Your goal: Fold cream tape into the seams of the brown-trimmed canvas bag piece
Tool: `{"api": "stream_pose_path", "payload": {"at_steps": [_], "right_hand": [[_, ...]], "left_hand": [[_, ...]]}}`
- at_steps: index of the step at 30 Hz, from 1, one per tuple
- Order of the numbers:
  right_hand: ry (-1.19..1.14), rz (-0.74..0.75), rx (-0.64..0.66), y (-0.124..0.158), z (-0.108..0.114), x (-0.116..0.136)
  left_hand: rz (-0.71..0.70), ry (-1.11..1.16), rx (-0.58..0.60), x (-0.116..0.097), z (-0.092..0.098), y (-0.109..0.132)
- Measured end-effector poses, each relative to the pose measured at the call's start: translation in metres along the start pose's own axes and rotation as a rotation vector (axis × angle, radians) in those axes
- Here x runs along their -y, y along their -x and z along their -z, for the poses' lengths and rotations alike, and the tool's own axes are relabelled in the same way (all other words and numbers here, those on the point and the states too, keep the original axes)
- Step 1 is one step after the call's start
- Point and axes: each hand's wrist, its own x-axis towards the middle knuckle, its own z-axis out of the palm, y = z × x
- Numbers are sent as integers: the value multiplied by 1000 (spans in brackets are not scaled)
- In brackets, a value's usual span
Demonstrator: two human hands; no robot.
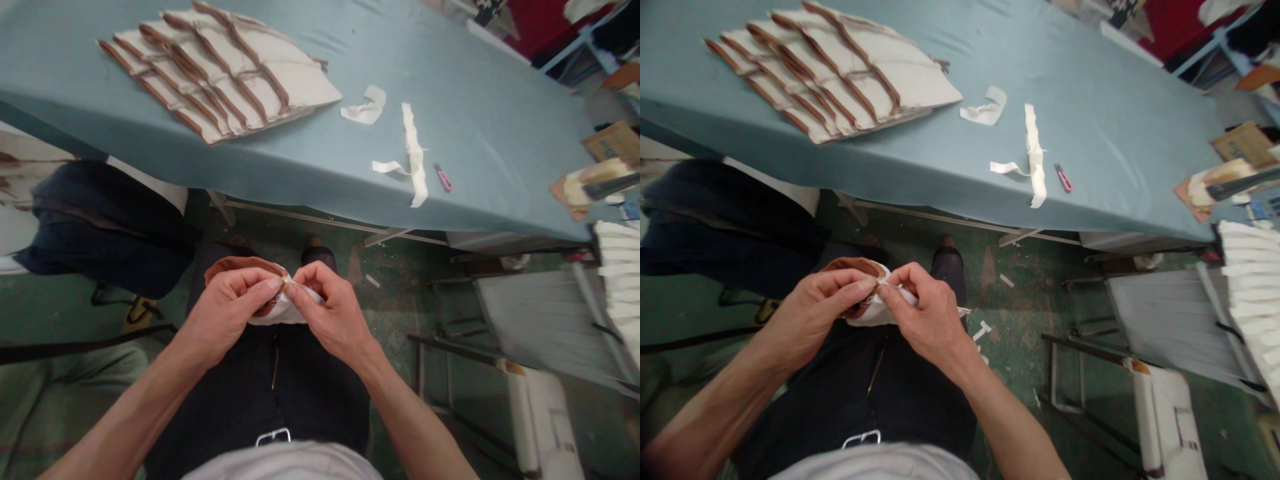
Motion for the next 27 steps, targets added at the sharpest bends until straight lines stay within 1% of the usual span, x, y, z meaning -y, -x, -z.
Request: {"api": "stream_pose_path", "payload": {"at_steps": [4,7,9,10,12,14,16,18,22,24,27], "right_hand": [[160,3,-75,2,-3,4],[301,65,-159,2,-3,8],[311,126,-179,1,-3,9],[279,133,-165,0,-2,9],[152,71,-88,-3,-1,8],[-10,-24,34,-7,2,6],[-164,-88,162,-11,6,3],[-326,-150,287,-16,8,0],[-700,-346,520,-22,6,-11],[-802,-407,598,-24,3,-16],[-831,-405,615,-26,2,-17]], "left_hand": [[-48,-42,-20,-3,1,2],[-93,-89,-28,-10,1,4],[-128,-133,-18,-16,1,6],[-149,-157,-14,-18,1,7],[-191,-211,-14,-21,0,8],[-220,-271,-17,-22,-1,10],[-240,-316,-9,-20,-2,12],[-260,-337,-1,-19,-2,14],[-280,-340,-2,-20,-3,16],[-280,-327,19,-24,-3,16],[-287,-325,48,-28,-2,14]]}}
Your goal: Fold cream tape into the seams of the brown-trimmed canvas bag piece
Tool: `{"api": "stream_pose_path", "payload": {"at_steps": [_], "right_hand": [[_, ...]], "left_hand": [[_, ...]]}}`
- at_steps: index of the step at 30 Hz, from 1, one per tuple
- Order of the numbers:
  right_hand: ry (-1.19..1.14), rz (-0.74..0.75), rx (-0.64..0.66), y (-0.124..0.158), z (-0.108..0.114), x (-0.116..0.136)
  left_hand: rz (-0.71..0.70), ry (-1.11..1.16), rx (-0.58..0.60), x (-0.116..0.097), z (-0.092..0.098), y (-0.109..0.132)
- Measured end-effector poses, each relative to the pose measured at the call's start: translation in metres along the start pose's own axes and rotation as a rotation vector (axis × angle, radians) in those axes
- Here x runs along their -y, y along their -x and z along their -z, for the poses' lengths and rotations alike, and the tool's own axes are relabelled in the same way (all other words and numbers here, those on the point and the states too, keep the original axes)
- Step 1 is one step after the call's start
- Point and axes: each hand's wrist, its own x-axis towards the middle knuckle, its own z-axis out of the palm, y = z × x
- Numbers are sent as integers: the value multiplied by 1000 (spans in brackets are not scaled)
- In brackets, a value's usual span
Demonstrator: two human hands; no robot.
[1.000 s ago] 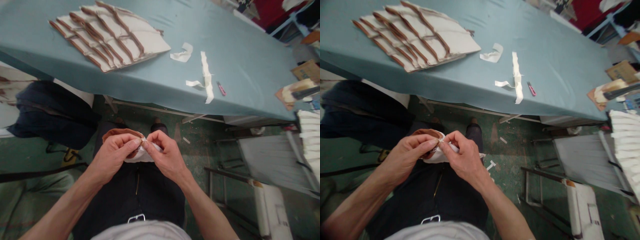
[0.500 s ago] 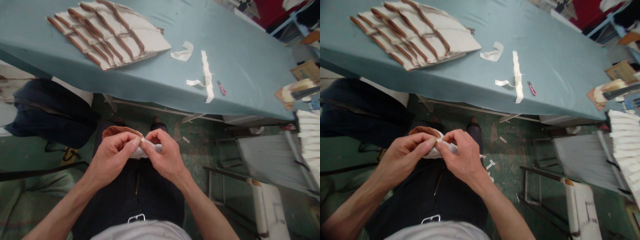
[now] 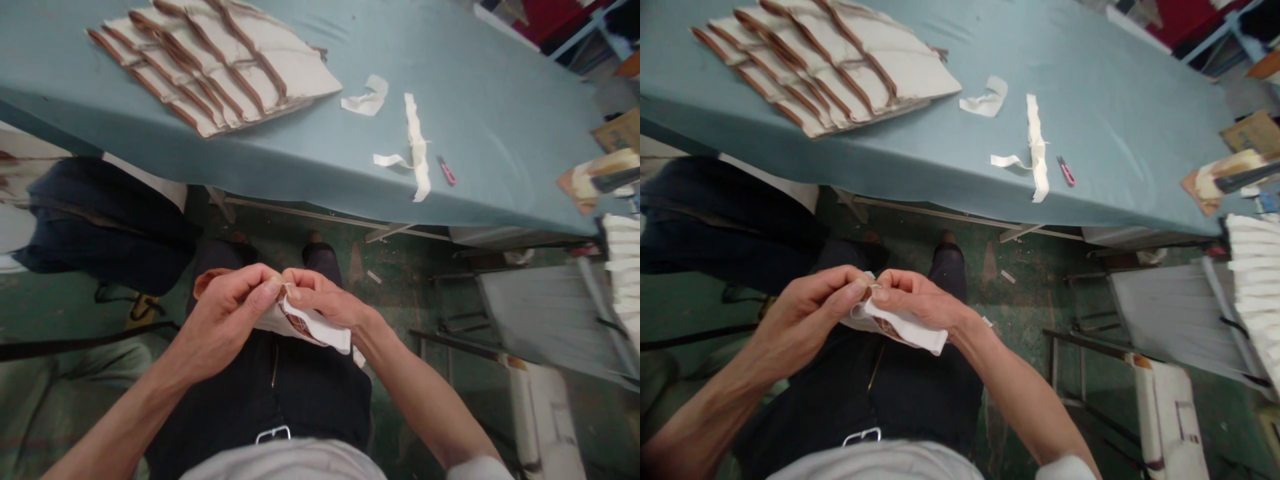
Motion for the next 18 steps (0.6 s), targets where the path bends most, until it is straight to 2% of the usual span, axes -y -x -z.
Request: {"api": "stream_pose_path", "payload": {"at_steps": [4,9,15,18], "right_hand": [[15,49,-44,2,-4,3],[60,55,-155,5,-3,-1],[108,27,-161,6,4,-6],[95,22,-178,3,3,-11]], "left_hand": [[21,41,20,2,2,-3],[180,114,47,7,-2,-3],[156,54,152,10,9,1],[153,30,153,13,11,2]]}}
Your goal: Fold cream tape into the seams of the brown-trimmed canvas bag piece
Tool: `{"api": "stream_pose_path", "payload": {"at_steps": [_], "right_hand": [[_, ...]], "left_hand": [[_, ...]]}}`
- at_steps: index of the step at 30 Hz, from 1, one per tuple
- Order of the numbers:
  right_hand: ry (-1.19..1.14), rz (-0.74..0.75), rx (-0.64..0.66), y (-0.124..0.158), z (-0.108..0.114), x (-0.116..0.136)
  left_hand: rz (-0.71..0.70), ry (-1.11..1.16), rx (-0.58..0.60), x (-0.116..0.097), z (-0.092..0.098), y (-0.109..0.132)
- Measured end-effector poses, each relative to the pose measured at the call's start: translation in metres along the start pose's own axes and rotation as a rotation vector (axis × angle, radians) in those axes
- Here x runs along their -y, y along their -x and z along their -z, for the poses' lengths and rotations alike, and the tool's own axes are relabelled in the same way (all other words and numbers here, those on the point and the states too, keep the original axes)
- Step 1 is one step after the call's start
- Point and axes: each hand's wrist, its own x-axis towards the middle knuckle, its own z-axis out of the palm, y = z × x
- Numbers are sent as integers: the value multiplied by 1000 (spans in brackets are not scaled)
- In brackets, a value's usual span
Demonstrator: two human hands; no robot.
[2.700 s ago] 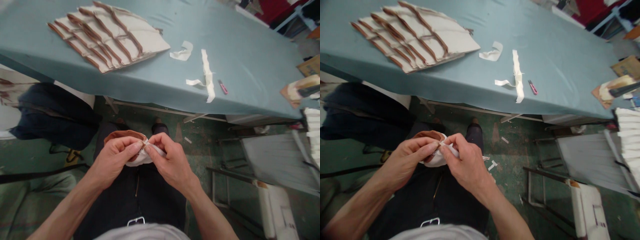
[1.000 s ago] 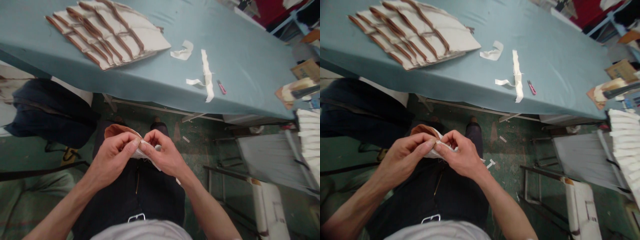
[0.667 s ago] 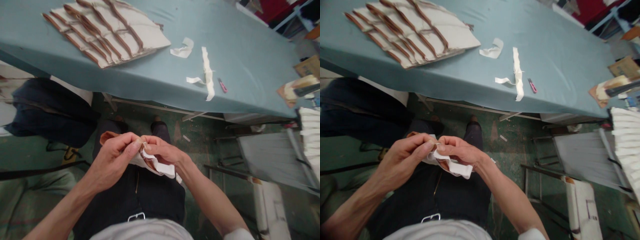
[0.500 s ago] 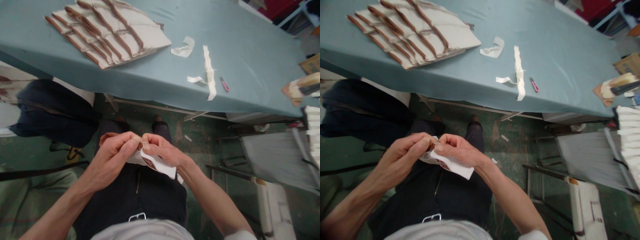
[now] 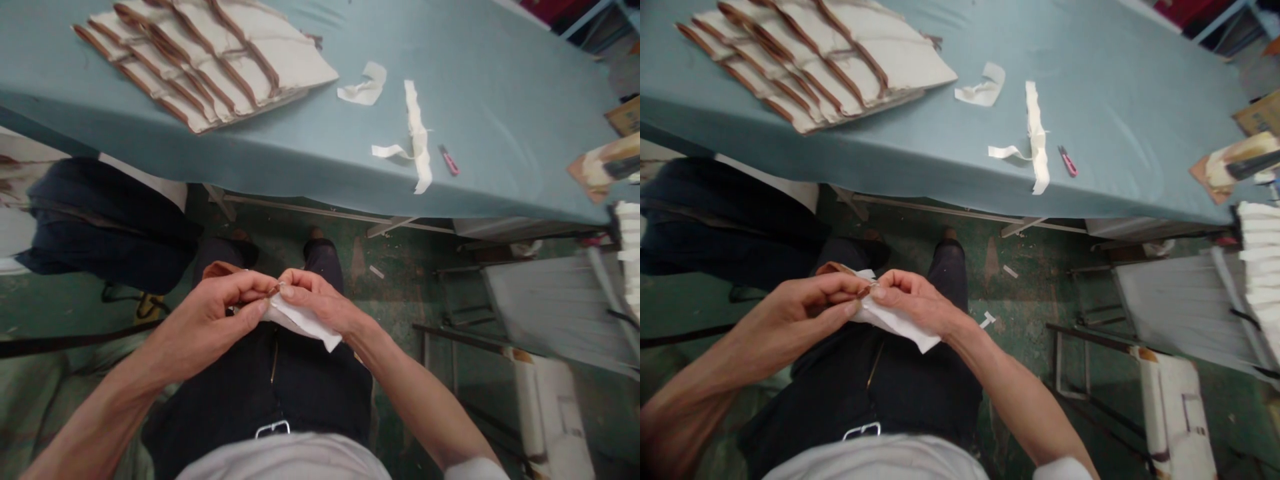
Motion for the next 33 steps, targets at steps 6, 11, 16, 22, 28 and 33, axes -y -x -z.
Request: {"api": "stream_pose_path", "payload": {"at_steps": [6,11,16,22,28,33], "right_hand": [[-29,29,-42,-1,-7,-4],[27,68,18,-2,-1,3],[168,194,154,-7,3,16],[653,431,91,7,-1,34],[1023,585,41,-2,6,40],[709,551,-203,-19,18,23]], "left_hand": [[92,142,-144,-1,-14,-6],[70,120,-169,-15,-16,-10],[17,87,-126,-28,-9,-12],[-45,19,-109,-27,-5,-11],[-78,104,2,-34,-21,-4],[-68,213,38,-40,-23,-1]]}}
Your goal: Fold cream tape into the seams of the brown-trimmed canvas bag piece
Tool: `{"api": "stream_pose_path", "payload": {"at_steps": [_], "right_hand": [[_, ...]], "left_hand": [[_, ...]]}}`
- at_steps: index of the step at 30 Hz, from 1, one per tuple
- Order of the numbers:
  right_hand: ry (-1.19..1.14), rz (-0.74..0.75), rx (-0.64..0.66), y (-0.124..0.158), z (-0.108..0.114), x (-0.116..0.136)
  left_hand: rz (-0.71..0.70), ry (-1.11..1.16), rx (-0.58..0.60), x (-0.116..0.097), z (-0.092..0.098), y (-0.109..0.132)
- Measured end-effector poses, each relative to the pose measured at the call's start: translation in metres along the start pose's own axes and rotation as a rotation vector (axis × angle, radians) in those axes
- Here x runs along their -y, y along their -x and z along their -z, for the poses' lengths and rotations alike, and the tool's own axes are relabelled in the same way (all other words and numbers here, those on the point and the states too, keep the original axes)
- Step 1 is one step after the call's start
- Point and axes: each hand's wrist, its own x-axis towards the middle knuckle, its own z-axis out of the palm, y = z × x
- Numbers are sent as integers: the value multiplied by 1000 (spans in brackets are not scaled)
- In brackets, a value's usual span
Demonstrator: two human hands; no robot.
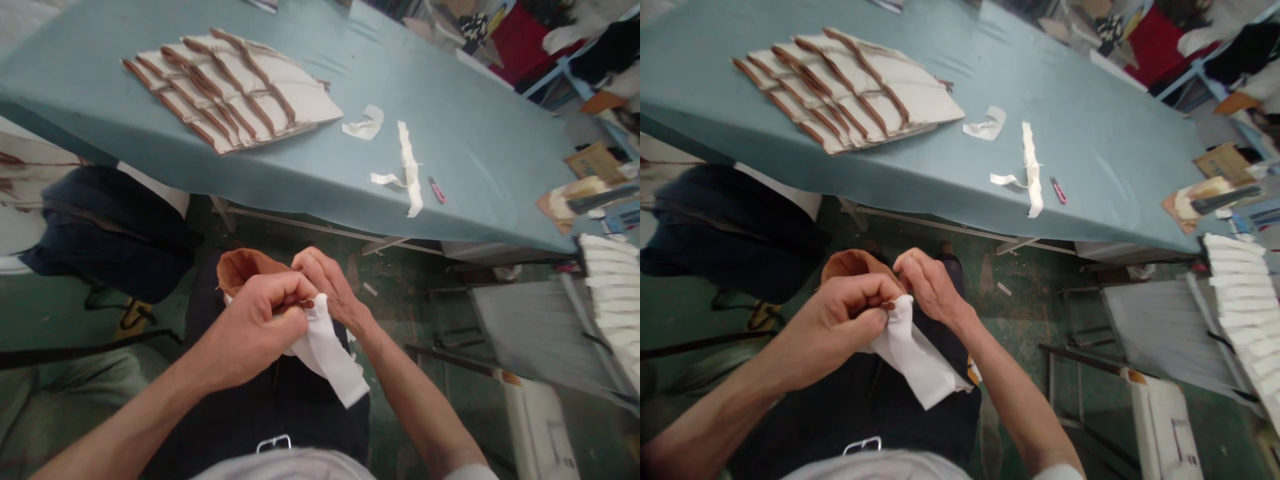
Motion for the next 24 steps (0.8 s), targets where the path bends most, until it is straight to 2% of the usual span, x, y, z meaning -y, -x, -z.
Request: {"api": "stream_pose_path", "payload": {"at_steps": [2,4,9,14,16,20,22,24], "right_hand": [[-131,12,-154,3,5,0],[-176,98,-172,6,15,13],[94,332,142,4,31,61],[412,485,231,-10,29,73],[401,463,292,-10,28,72],[267,285,329,-6,23,69],[113,192,336,-3,16,65],[-148,77,353,0,9,61]], "left_hand": [[20,-32,45,-2,9,-1],[13,-107,80,-5,19,-3],[-49,-267,88,-13,36,-5],[-48,-296,72,-12,37,2],[-62,-345,32,-9,37,4],[-141,-461,-128,-6,37,3],[-139,-322,-136,-4,34,2],[-119,-46,-102,1,29,1]]}}
